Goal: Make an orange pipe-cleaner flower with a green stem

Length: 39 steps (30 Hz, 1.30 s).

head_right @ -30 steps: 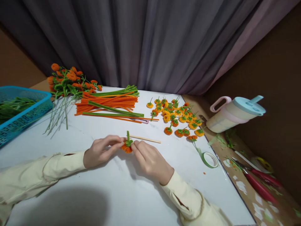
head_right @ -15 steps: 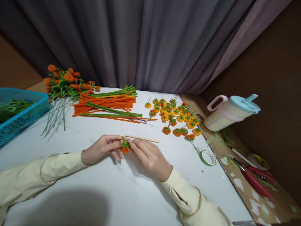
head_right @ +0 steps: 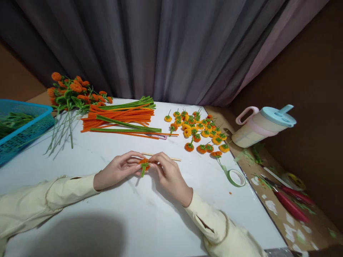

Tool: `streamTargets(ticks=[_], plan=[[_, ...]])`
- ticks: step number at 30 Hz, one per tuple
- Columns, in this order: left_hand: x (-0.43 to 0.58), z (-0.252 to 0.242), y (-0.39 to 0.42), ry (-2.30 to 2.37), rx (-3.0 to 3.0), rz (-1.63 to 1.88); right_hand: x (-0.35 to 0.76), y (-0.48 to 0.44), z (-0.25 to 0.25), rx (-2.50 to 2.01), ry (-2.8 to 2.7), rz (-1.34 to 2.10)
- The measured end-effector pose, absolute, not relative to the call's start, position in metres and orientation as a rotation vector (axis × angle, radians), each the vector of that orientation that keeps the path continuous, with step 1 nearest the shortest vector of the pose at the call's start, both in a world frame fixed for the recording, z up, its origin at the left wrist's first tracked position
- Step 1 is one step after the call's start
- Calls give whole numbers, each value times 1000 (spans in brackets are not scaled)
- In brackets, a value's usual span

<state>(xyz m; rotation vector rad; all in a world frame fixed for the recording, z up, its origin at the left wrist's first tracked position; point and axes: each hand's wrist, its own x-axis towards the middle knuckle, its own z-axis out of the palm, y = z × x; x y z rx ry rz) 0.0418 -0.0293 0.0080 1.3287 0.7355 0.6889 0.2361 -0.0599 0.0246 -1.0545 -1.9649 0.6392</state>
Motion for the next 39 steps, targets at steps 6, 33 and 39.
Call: streamTargets(ticks=[6, 33, 39], plan=[[44, 6, -32, 821, 1360, 732, 237, -59, 19, -986, -2038, 617], [47, 7, -28, 812, 1291, 697, 232, -58, 27, -1307, -1661, 958], [46, 10, -27, 829, 1335, 744, 231, -59, 35, -1396, -1291, 1405]])
